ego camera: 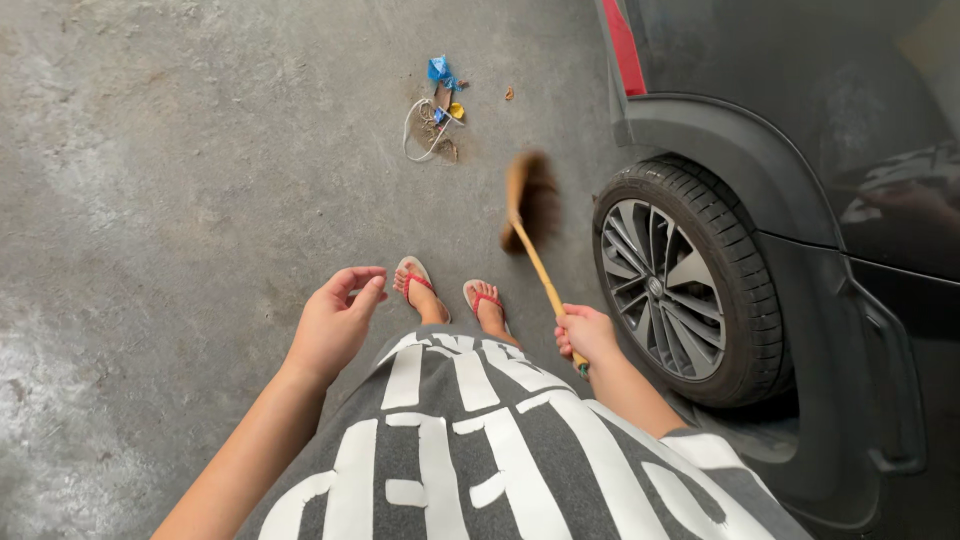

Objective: The person sweeps dirt and debris from a concrete floor into a dustpan using a broom, moving along the side of a parked car and gathering various small items.

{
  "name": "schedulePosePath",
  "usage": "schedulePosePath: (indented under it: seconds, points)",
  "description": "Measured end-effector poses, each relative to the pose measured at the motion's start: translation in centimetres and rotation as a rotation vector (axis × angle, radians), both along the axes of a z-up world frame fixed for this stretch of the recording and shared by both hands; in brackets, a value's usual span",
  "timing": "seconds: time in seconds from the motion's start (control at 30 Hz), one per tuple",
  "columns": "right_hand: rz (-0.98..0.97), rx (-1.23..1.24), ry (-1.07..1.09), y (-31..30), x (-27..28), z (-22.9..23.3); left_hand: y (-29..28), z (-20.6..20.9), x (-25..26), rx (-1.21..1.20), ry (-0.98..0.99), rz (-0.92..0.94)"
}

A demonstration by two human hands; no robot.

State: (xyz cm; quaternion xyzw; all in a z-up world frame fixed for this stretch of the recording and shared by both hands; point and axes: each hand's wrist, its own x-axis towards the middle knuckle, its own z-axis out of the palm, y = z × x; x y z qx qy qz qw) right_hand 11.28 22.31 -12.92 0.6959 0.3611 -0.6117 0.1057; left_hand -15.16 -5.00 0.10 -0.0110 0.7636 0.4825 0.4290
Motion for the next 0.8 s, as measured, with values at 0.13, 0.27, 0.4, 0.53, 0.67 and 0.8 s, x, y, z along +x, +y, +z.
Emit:
schedulePosePath:
  seconds: [0.13,0.27,0.4,0.53,0.67,0.8]
  points:
    - [0.145,0.068,0.098,-1.5,-1.2,3.9,-0.9,-0.8,-2.2,-0.032,-0.034,-0.004]
    - [0.537,0.360,0.044,-1.3,-0.9,3.6,-1.8,-1.8,-4.3,-0.021,-0.002,-0.004]
    - [0.895,0.813,-0.059,3.5,-1.0,-2.3,-2.9,-3.0,-5.3,-0.003,-0.029,0.013]
    - [0.950,0.960,-0.099,9.1,-4.5,-8.7,-4.4,-3.7,-5.8,-0.038,-0.030,0.016]
    - [0.394,0.484,-0.225,10.6,-8.4,-13.4,-4.8,-4.2,-7.2,-0.113,-0.094,0.044]
    - [-0.072,0.040,-0.232,7.7,-10.9,-14.5,-3.3,-4.1,-9.4,-0.138,-0.109,0.021]
